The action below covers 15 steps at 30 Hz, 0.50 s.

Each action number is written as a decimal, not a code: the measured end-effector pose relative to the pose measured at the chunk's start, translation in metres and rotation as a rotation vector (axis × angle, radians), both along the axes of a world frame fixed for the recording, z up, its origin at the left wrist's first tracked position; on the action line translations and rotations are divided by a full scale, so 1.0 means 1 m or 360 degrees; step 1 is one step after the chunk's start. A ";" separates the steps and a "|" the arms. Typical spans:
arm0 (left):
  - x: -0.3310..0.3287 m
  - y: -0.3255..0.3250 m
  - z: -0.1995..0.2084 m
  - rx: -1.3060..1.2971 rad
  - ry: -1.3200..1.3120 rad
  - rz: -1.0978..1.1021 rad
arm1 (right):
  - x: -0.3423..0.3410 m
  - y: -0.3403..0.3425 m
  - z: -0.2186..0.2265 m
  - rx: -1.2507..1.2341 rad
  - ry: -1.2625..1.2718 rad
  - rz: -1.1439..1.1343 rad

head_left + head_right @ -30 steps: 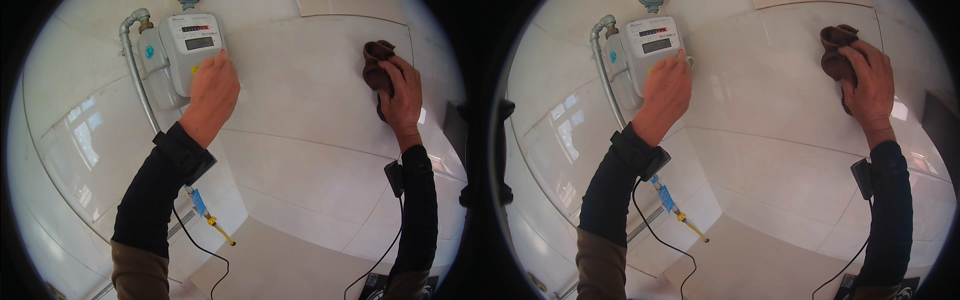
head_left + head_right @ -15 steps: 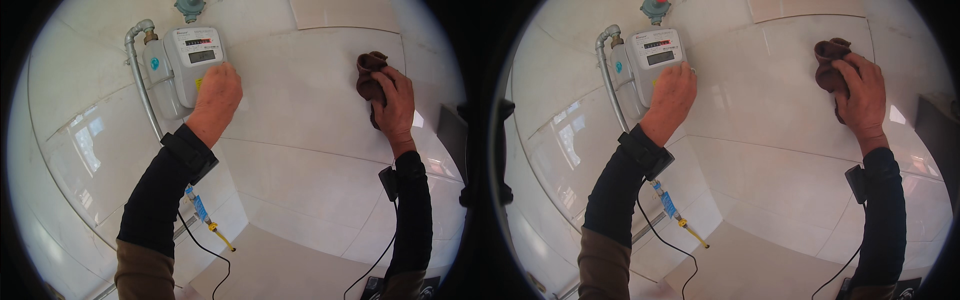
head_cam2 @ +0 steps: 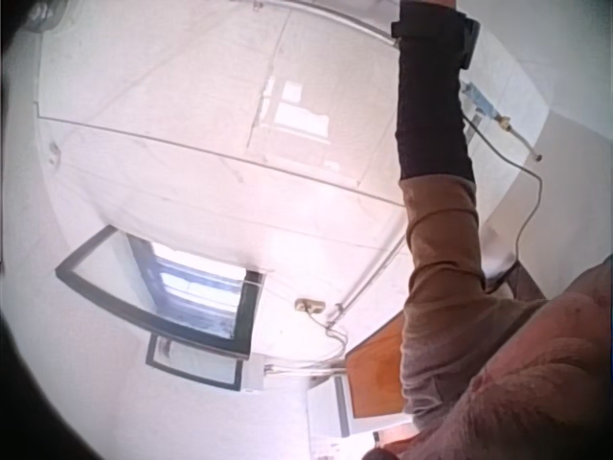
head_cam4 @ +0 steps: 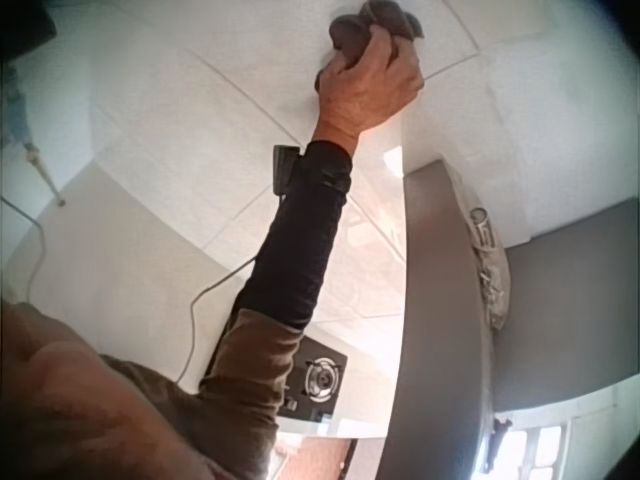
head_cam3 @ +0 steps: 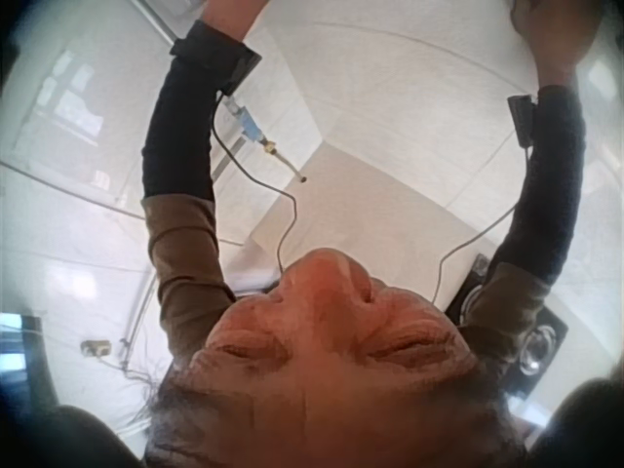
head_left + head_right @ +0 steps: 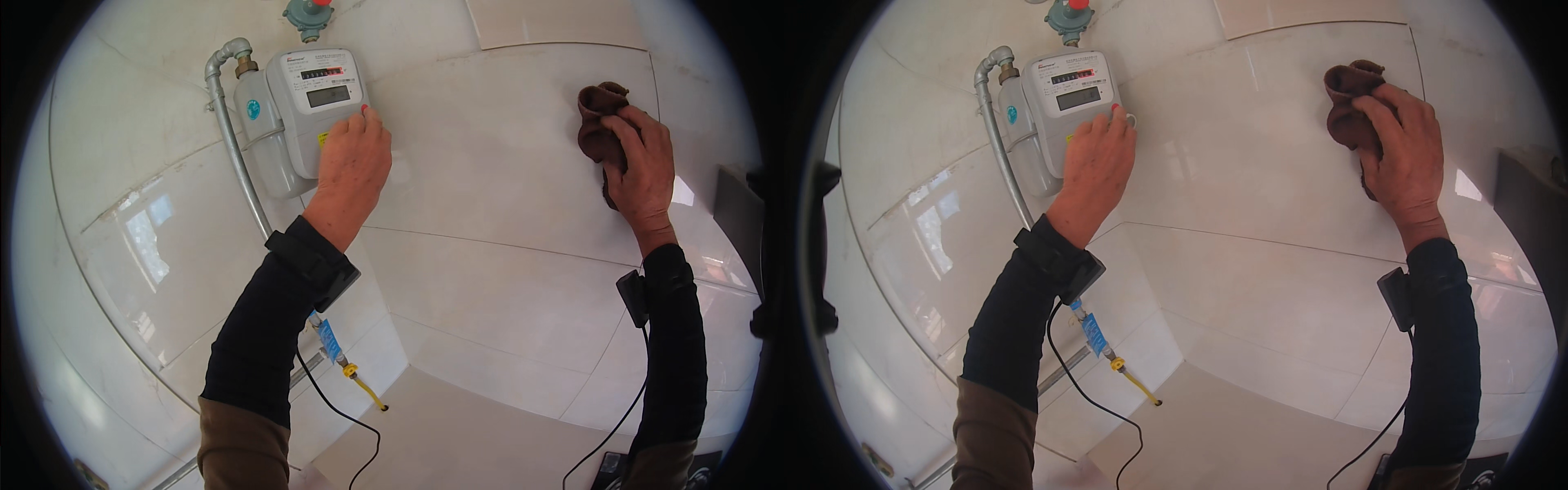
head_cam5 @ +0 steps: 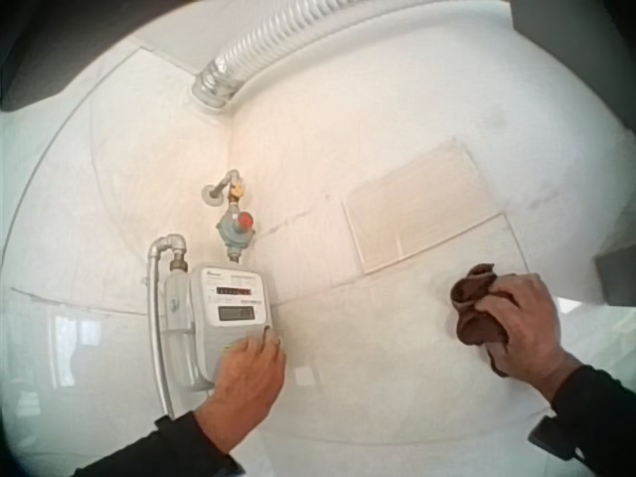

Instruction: The person wipes a window frame, wall tiles, a wooden board, a gas meter, and a range hood using a brown cloth. The person moves methodically from the window area to the stove area, wiping each surface in sequence.

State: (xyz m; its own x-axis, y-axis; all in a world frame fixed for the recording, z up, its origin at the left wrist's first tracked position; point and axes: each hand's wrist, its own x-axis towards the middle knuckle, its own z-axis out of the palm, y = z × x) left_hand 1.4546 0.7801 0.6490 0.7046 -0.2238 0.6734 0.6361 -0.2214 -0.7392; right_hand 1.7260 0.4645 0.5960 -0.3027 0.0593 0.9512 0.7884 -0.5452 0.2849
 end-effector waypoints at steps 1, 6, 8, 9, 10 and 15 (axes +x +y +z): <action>0.000 -0.002 0.000 -0.0007 -0.0006 -0.0003 | 0.000 0.000 0.000 0.0004 -0.0002 -0.0001; -0.003 -0.009 -0.005 -0.0057 -0.0023 -0.0048 | -0.001 0.000 0.000 0.0005 -0.0004 -0.0004; -0.003 -0.009 -0.007 -0.0092 -0.0013 -0.0095 | -0.002 0.000 0.000 0.0006 -0.0007 0.0002; -0.003 -0.009 -0.009 -0.0110 -0.0001 -0.0108 | -0.002 0.000 0.000 0.0009 -0.0010 0.0010; -0.003 -0.009 -0.011 -0.0124 -0.0003 -0.0133 | -0.002 0.000 0.000 0.0012 -0.0013 0.0018; -0.005 -0.007 -0.026 -0.0243 0.0043 -0.0126 | -0.003 0.000 -0.001 0.0022 -0.0024 0.0015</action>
